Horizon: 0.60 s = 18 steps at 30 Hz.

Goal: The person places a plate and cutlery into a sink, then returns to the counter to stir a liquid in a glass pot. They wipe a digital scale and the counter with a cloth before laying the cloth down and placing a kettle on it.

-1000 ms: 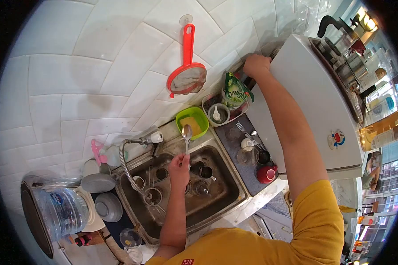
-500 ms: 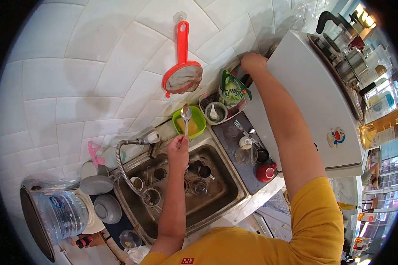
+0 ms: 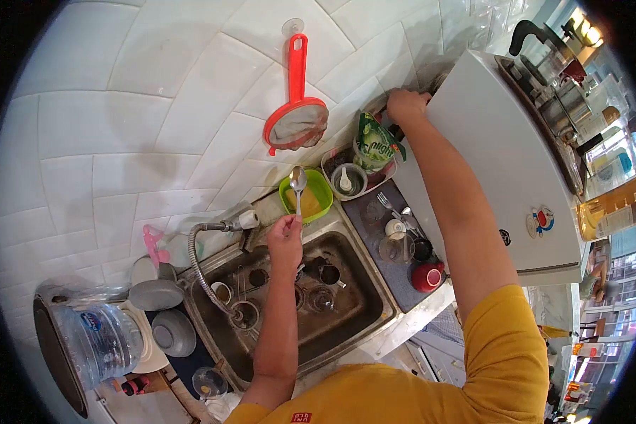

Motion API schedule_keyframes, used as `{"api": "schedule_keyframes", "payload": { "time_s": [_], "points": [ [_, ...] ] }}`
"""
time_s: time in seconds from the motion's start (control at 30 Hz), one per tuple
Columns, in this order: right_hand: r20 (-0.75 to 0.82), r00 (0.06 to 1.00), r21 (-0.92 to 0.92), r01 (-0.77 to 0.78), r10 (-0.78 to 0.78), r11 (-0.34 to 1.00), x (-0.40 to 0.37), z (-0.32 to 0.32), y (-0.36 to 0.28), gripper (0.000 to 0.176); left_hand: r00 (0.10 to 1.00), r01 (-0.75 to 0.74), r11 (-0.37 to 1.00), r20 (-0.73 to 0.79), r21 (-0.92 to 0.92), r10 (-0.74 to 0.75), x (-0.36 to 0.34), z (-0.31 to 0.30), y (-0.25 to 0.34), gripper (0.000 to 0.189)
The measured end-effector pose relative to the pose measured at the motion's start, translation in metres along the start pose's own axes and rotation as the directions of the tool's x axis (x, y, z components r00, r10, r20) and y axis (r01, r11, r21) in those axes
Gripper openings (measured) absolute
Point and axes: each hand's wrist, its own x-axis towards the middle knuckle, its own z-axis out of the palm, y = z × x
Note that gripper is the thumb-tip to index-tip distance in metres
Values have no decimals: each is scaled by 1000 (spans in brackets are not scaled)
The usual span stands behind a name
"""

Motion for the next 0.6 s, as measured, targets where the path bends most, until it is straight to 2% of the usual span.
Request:
{"api": "schedule_keyframes", "payload": {
  "time_s": [0.1,0.2,0.4,0.5,0.6],
  "points": [
    [38,999,-80,27,-24,996,-6,-9,-5,31,1000,7,999,13,-42,-7,1,2,2,22],
    [-65,996,-53,54,-57,997,-8,-5,-4,28,1000,19,999,21,-50,-18,-2,0,5,22],
    [-106,983,-15,152,-153,988,-23,-16,6,28,1000,-5,995,15,-97,6,-8,0,6,23],
    [-190,963,-6,192,-189,981,-31,-25,6,27,1000,-7,995,26,-97,10,-17,-1,12,23],
    [-391,895,119,281,-215,952,-57,-38,3,24,998,-51,998,41,-38,53,-20,-2,17,23]
  ]
}}
